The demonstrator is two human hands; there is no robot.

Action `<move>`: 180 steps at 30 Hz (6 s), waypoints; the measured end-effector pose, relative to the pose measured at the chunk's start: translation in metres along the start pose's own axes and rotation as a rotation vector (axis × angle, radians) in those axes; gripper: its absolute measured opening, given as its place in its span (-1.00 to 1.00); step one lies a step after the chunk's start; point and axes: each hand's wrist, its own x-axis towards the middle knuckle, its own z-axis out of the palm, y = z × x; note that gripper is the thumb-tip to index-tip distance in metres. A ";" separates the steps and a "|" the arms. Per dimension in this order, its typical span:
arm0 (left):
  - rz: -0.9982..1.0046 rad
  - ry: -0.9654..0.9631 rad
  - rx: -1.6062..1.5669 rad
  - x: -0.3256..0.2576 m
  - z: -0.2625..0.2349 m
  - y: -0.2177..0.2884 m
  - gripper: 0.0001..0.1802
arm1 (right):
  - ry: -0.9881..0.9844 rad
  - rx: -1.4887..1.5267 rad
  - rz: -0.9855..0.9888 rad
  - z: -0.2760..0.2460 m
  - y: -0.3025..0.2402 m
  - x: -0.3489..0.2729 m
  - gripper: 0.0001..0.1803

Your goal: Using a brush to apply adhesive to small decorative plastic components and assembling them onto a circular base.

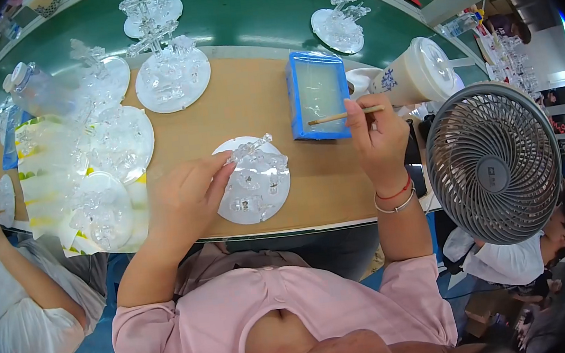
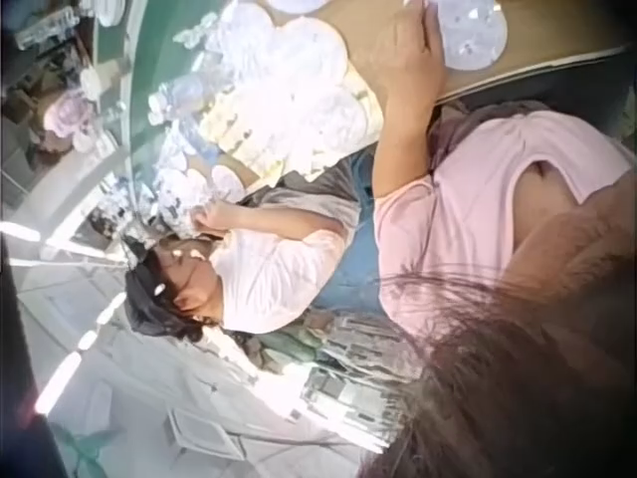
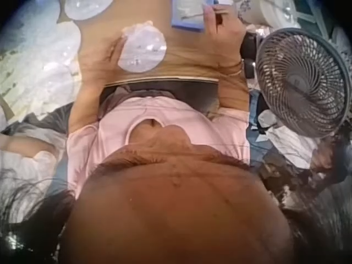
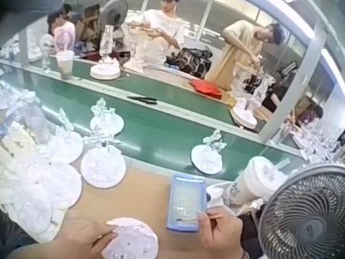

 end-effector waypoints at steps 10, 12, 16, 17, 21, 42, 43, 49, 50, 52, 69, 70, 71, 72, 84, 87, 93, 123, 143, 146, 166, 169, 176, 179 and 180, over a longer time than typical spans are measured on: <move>0.032 0.057 -0.064 -0.001 -0.003 -0.005 -0.71 | 0.059 -0.090 -0.044 0.001 -0.003 0.002 -0.82; 0.024 0.055 -0.058 -0.002 -0.002 -0.006 -0.70 | 0.067 -0.123 -0.124 0.000 -0.001 0.001 -0.85; 0.031 0.073 -0.034 0.000 0.002 -0.008 -0.71 | 0.161 0.035 -0.035 -0.017 -0.007 -0.022 -0.87; 0.020 0.064 -0.031 -0.001 0.003 -0.009 -0.71 | 0.182 0.139 -0.053 -0.022 -0.013 -0.027 -0.86; 0.037 0.099 -0.036 -0.002 0.008 -0.013 -0.71 | 0.248 0.237 -0.161 -0.030 -0.032 -0.054 -0.78; 0.004 0.130 -0.106 -0.007 0.016 -0.015 -0.71 | -0.206 0.188 -0.178 0.012 -0.061 -0.070 -0.89; 0.027 0.173 -0.132 -0.006 0.017 -0.016 -0.72 | -0.180 0.186 -0.182 0.013 -0.061 -0.068 -0.90; 0.029 0.191 -0.137 -0.006 0.019 -0.017 -0.74 | -0.190 0.159 -0.230 0.016 -0.057 -0.065 -0.92; 0.024 0.194 -0.133 -0.008 0.018 -0.018 -0.74 | -0.196 0.187 -0.212 0.015 -0.057 -0.067 -0.85; -0.003 0.113 -0.144 -0.012 0.018 -0.018 -0.69 | -0.201 0.208 -0.178 0.014 -0.057 -0.070 -0.86; 0.027 0.189 -0.152 -0.006 0.017 -0.017 -0.77 | -0.398 0.256 -0.085 0.006 -0.054 -0.075 -0.81; 0.039 0.196 -0.149 -0.006 0.017 -0.017 -0.78 | -0.374 0.285 -0.071 0.008 -0.051 -0.076 -0.81; 0.036 0.199 -0.147 -0.006 0.017 -0.017 -0.78 | -0.350 0.315 -0.057 0.008 -0.049 -0.076 -0.80; 0.041 0.203 -0.156 -0.007 0.019 -0.019 -0.78 | -0.354 0.318 -0.059 0.006 -0.047 -0.075 -0.80; 0.054 0.220 -0.172 -0.008 0.021 -0.020 -0.79 | -0.545 0.342 -0.129 0.010 -0.052 -0.055 -0.89; 0.048 0.214 -0.166 -0.008 0.021 -0.019 -0.80 | -0.540 0.365 -0.189 0.018 -0.059 -0.045 -0.91; 0.076 0.236 -0.158 -0.009 0.025 -0.023 -0.75 | -0.613 0.287 -0.216 0.022 -0.078 -0.029 -0.96; 0.091 0.168 -0.166 -0.007 0.022 -0.017 -0.71 | -0.439 0.131 -0.289 0.029 -0.074 -0.033 -0.85; 0.104 0.158 -0.116 -0.006 0.026 -0.019 -0.72 | -0.457 0.133 -0.203 0.005 -0.063 -0.049 -0.85; 0.104 0.147 -0.114 -0.006 0.023 -0.018 -0.72 | -0.428 0.127 -0.197 0.004 -0.061 -0.055 -0.87; 0.137 0.138 -0.066 -0.003 0.024 -0.015 -0.68 | -0.541 0.471 0.263 -0.019 -0.024 -0.032 -0.84; 0.107 0.122 -0.070 -0.005 0.024 -0.015 -0.69 | -0.500 0.540 0.278 -0.020 -0.014 -0.037 -0.84; 0.083 0.096 -0.078 -0.009 0.024 -0.013 -0.70 | -0.411 0.595 0.238 -0.024 -0.002 -0.058 -0.84; 0.007 0.063 -0.063 -0.008 0.023 -0.006 -0.71 | -0.313 0.608 0.183 -0.016 0.001 -0.061 -0.84; -0.035 0.055 -0.088 -0.006 0.022 -0.003 -0.71 | -0.319 0.540 0.082 -0.014 0.003 -0.061 -0.85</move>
